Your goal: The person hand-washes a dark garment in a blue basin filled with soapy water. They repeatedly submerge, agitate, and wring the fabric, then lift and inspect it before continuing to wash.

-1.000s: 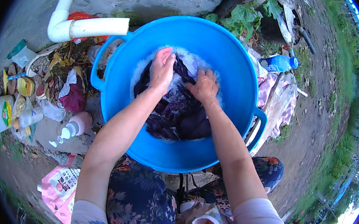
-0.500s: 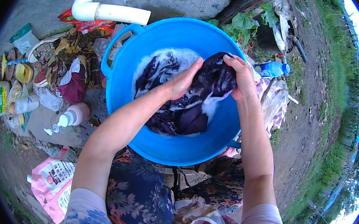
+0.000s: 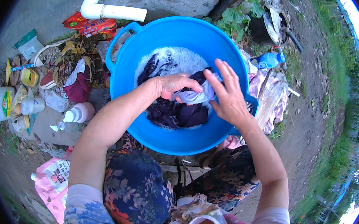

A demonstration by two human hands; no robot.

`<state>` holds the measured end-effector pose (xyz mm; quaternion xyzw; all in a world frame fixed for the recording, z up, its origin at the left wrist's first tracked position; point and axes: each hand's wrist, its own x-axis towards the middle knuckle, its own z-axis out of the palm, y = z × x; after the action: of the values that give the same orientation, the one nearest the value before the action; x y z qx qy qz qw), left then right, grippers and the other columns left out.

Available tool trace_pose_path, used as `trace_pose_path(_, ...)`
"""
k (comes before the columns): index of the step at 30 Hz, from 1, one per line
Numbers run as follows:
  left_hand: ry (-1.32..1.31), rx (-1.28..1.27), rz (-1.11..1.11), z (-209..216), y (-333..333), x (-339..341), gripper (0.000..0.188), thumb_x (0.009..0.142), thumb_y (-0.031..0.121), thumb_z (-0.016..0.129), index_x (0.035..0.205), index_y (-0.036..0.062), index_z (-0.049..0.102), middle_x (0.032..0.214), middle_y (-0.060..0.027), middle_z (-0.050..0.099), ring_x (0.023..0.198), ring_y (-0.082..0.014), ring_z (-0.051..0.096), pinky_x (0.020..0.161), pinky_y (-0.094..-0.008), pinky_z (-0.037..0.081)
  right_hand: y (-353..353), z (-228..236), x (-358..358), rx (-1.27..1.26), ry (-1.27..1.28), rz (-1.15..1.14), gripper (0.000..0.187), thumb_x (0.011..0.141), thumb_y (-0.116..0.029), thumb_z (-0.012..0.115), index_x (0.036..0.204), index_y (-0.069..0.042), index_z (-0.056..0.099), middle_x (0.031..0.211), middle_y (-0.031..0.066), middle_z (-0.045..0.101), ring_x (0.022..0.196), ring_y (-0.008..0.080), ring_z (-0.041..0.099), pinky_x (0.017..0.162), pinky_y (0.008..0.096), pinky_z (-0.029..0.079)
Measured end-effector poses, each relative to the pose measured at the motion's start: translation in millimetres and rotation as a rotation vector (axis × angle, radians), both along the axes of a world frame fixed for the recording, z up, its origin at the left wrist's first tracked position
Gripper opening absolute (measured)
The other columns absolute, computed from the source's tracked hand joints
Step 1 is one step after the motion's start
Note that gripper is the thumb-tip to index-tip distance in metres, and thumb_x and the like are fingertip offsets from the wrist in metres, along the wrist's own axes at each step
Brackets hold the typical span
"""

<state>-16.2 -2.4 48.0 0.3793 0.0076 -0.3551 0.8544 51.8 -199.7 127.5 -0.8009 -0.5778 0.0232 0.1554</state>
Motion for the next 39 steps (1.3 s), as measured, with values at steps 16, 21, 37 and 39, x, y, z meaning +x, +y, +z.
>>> trace_pose_path(16,-0.568,1.402,0.129,71.6,-8.3,2.2,0.044,0.075,0.029,0.069,0.109,0.0072,0.051,0.077,-0.0115,0.062,0.065,-0.0293,0.064,0.048,-0.0371,0.048,9.1,-10.7,4.5,0.147,0.843,-0.332,0.061,0.065,0.0,0.072,0.121,-0.004,0.048,0.102,0.0205,0.058,0.094,0.0375,0.06,0.083,0.0414,0.05)
trace_pose_path(21,0.097,0.659,0.032,123.5,-11.7,10.8,0.042,0.087,0.036,0.059,0.115,0.0078,0.049,0.079,-0.007,0.062,0.065,-0.0164,0.067,0.033,-0.0172,0.034,-5.1,-3.4,-1.5,0.41,0.11,-0.083,0.083,0.06,0.005,0.067,0.135,-0.016,0.039,0.132,0.0202,0.039,0.109,0.039,0.05,0.087,0.0419,0.048)
trace_pose_path(37,-0.849,1.849,-0.207,105.9,-65.0,0.6,0.057,0.069,0.019,0.072,0.112,0.0019,0.04,0.094,-0.0243,0.063,0.082,-0.0404,0.063,0.069,-0.0475,0.052,-12.0,11.7,-7.7,-0.159,0.255,-0.367,0.024,0.069,-0.009,0.061,0.092,-0.005,0.06,0.085,0.0196,0.066,0.081,0.036,0.065,0.068,0.046,0.052)
trace_pose_path(39,-1.043,1.912,-0.213,98.4,-62.8,-2.8,0.052,0.07,0.018,0.073,0.107,0.005,0.04,0.093,-0.0223,0.062,0.083,-0.0403,0.063,0.066,-0.0474,0.052,-13.0,7.3,-10.9,-0.102,0.419,-0.425,0.025,0.07,-0.009,0.058,0.094,-0.005,0.064,0.088,0.023,0.065,0.089,0.0383,0.063,0.076,0.0466,0.05)
